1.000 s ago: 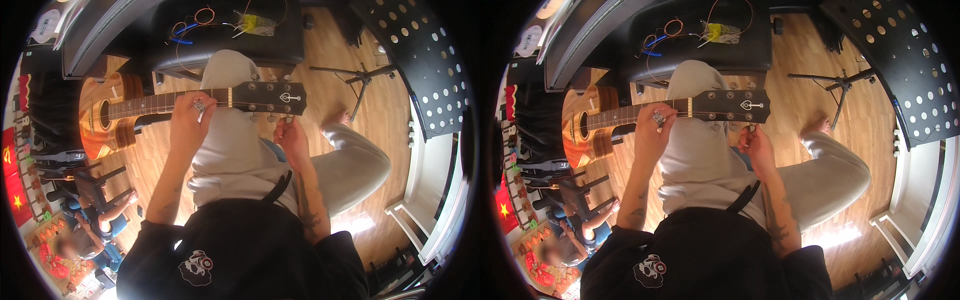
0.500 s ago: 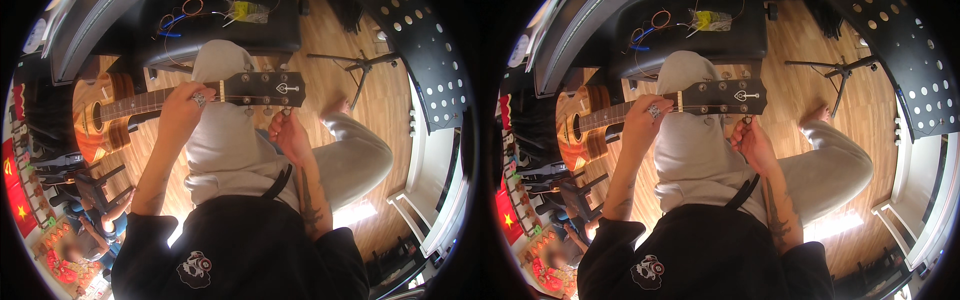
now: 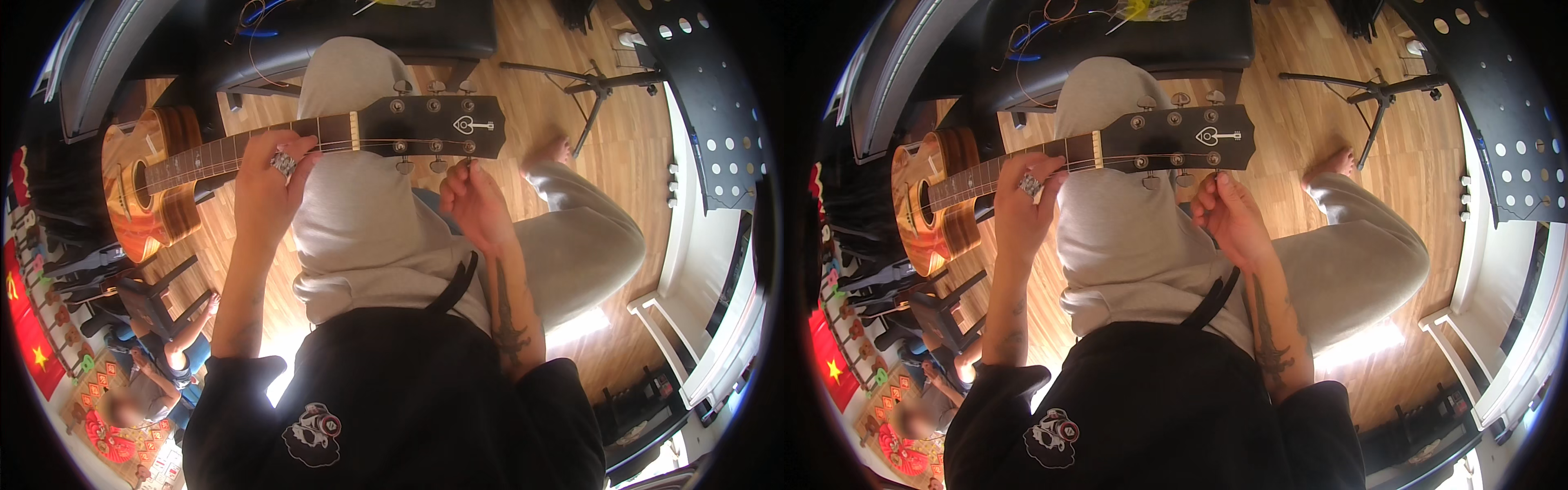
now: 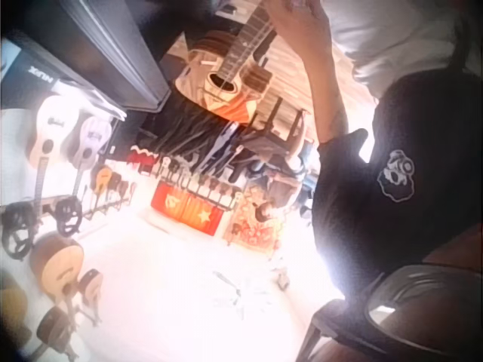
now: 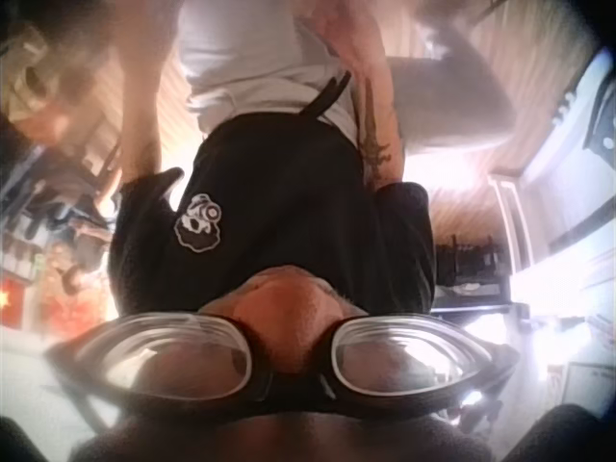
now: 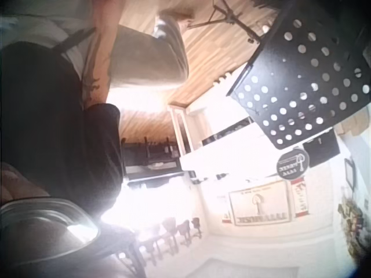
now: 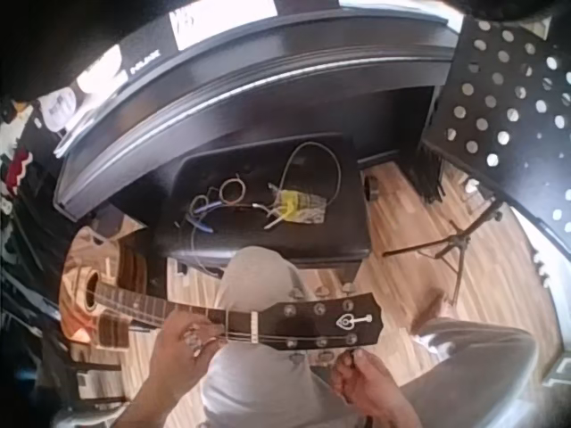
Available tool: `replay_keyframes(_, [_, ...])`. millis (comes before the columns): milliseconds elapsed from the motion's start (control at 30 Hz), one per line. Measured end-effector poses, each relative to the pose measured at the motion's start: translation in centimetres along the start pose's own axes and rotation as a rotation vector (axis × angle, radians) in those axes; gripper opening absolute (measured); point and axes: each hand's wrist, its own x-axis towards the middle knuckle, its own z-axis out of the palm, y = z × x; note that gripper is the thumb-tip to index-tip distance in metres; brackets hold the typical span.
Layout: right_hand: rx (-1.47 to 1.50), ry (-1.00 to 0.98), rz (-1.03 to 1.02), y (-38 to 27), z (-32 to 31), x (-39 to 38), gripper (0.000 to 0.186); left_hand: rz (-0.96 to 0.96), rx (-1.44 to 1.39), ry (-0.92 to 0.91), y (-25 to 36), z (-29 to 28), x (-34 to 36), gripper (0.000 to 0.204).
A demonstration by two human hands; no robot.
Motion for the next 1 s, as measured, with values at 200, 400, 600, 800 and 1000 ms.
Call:
replay_keyframes(200, [-0.981,0.394,-0.526,0.2,0.9,0.2,0.029,-0.04,0.059,0.017,0.5,0.5,-1.9,0.025])
replay_keyframes(400, [-0.886,0.315,-0.421,0.9,0.2,0.4,0.032,-0.035,0.091,0.113,0.8,0.7,-2.8,0.032])
replay_keyframes(600, [-0.903,0.247,-0.386,0.6,0.8,-0.1,0.041,-0.057,0.115,0.128,1.5,1.8,-4.1,0.037])
replay_keyframes(800, [-0.807,0.227,-0.339,1.0,0.5,0.1,0.043,-0.064,0.099,0.13,2.1,2.4,-4.4,0.037])
replay_keyframes(1000, [-0.838,0.278,-0.363,1.2,0.5,0.2,0.042,-0.067,0.091,0.116,2.3,2.6,-3.9,0.036])
